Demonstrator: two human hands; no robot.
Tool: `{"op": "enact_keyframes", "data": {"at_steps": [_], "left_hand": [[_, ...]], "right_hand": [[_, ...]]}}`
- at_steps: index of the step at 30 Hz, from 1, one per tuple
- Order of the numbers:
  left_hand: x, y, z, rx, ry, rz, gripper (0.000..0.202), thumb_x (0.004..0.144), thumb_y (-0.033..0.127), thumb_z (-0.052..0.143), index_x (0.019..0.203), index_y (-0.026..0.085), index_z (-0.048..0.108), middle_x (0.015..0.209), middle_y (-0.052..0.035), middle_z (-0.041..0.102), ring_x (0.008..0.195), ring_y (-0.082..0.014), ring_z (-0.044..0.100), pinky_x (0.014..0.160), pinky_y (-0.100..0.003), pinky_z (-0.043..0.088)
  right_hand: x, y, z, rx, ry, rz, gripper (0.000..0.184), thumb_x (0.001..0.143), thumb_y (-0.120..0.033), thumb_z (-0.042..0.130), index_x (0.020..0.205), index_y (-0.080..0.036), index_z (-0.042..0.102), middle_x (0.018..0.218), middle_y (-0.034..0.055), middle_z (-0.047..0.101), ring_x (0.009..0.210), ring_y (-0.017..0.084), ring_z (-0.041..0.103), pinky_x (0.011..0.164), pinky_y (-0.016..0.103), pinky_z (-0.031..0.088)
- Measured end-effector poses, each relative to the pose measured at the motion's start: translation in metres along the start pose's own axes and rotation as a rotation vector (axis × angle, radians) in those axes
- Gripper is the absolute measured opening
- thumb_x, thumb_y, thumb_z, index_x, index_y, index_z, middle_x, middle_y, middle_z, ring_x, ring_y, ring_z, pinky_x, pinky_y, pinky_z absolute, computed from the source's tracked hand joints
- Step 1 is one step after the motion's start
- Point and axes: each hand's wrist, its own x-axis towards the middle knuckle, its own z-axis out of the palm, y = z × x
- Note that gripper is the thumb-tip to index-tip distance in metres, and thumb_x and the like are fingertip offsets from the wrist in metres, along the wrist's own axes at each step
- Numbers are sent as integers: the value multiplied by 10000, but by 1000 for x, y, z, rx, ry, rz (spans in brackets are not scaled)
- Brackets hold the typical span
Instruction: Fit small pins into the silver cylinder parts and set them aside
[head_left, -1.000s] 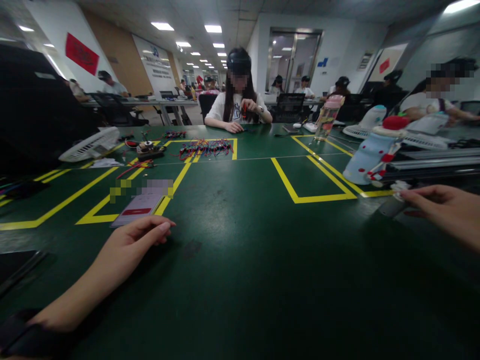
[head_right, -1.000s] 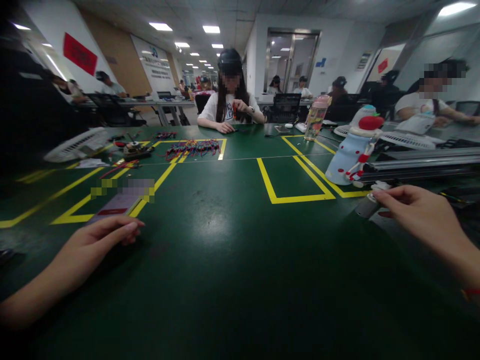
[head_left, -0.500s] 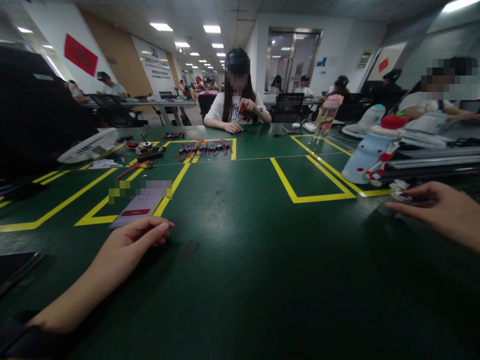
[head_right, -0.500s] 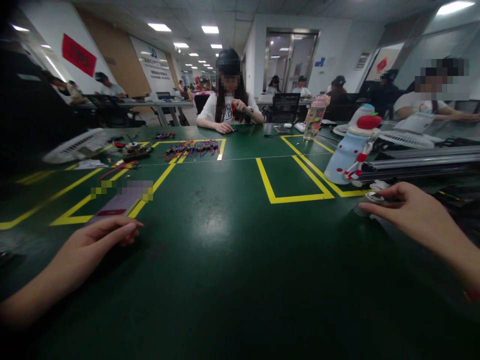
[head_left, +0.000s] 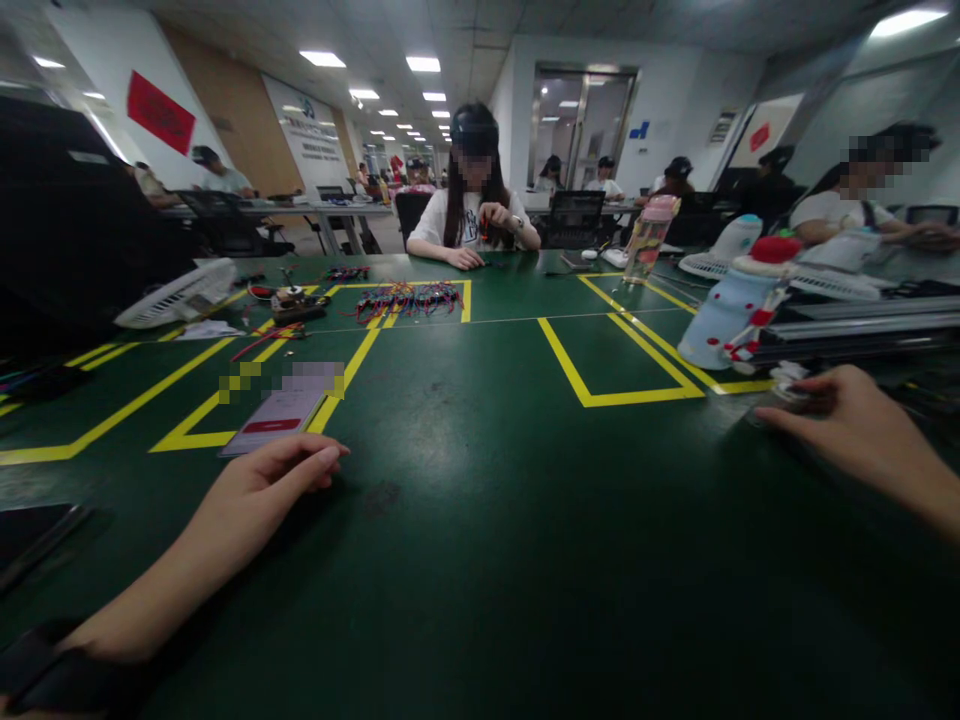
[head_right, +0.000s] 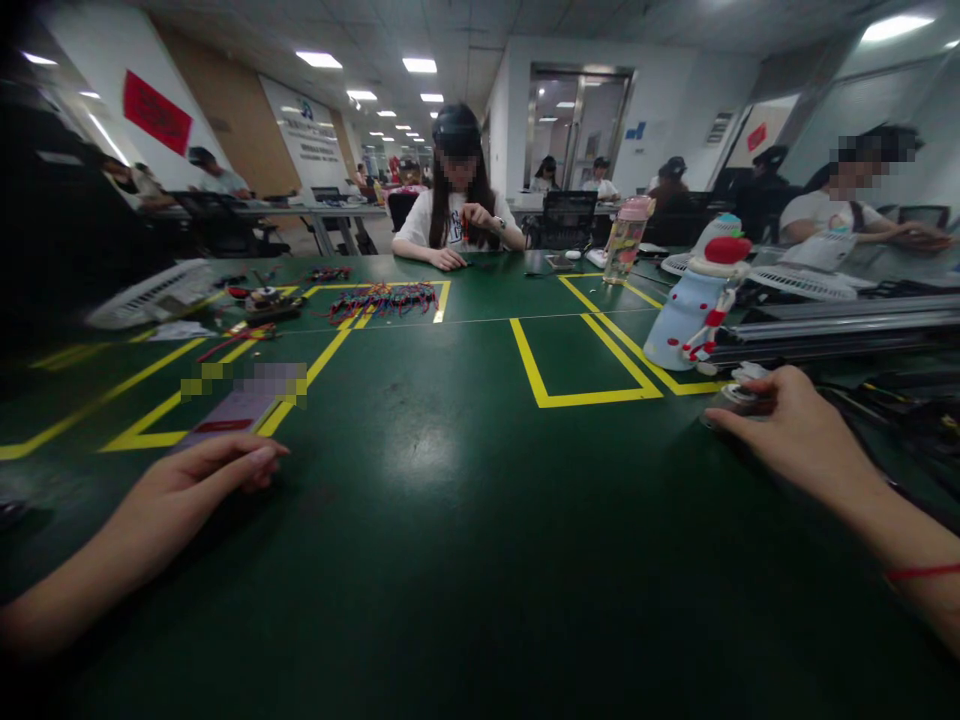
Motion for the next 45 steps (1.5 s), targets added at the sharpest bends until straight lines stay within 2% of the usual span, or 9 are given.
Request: {"op": "enact_keyframes", "data": {"at_steps": [6,11,18,22,27,32,37,41,45], "left_hand": [[-1,2,1,-9,-4,-12,358,788,509,599,955,198,656,846,-33,665,762,-211,600,743,-333,453],[-2,15,3,16,-28,0,326,812,476,593,960,195,663,831,-33,669,757,-223,601,724,-337,442],[-5,60,34,67,-258,194,261,873,456,537,924,235,667,888,-19,681,834,-222,618,744,-333,441],[-12,82,56,41,-311,277,227,895,404,523,900,232,671,867,-10,686,824,-203,623,740,-322,452],[-16,97,73,19,-295,378,193,909,326,524,990,243,678,924,-13,685,844,-185,618,732,-309,458],[-16,115,91,-29,-353,564,176,892,272,577,997,258,717,957,-16,665,881,-162,609,775,-288,456],[-15,129,92,-136,-250,514,129,866,250,614,846,220,738,873,-14,660,810,-156,614,710,-278,463],[-14,120,87,-141,-180,432,118,844,270,638,879,237,746,868,-15,684,809,-176,624,730,-306,469],[-18,97,100,16,-267,456,107,808,294,685,877,294,767,904,-16,685,886,-206,609,806,-344,451]], "right_hand": [[-8,-12,-1,9,22,-35,490,708,-530,651,1007,-183,476,1018,117,598,810,179,559,659,292,415],[-40,-65,-2,297,32,-172,431,721,-432,690,1012,-175,504,1073,127,608,831,154,601,691,274,467],[-119,-168,4,814,-495,-708,378,751,-347,695,1051,-205,514,1170,73,576,1002,151,600,871,314,532],[-146,-202,16,883,-632,-823,314,774,-274,669,1041,-209,518,1148,47,583,998,130,591,876,304,525],[-154,-206,32,880,-621,-785,415,763,-253,678,1119,-245,465,1125,19,593,1032,128,579,936,324,481],[-156,-206,38,1036,-701,-688,556,721,-238,726,1122,-251,341,1048,-5,614,968,106,605,846,268,505],[-156,-207,37,1027,-731,-682,539,720,-269,727,1116,-242,363,1074,5,604,985,110,600,854,269,502],[-156,-204,35,946,-602,-680,452,735,-222,673,1098,-224,404,1023,15,597,935,116,596,842,283,491],[-155,-204,36,921,-553,-625,427,729,-193,631,1085,-215,396,1002,27,588,911,130,590,817,296,490]]}}
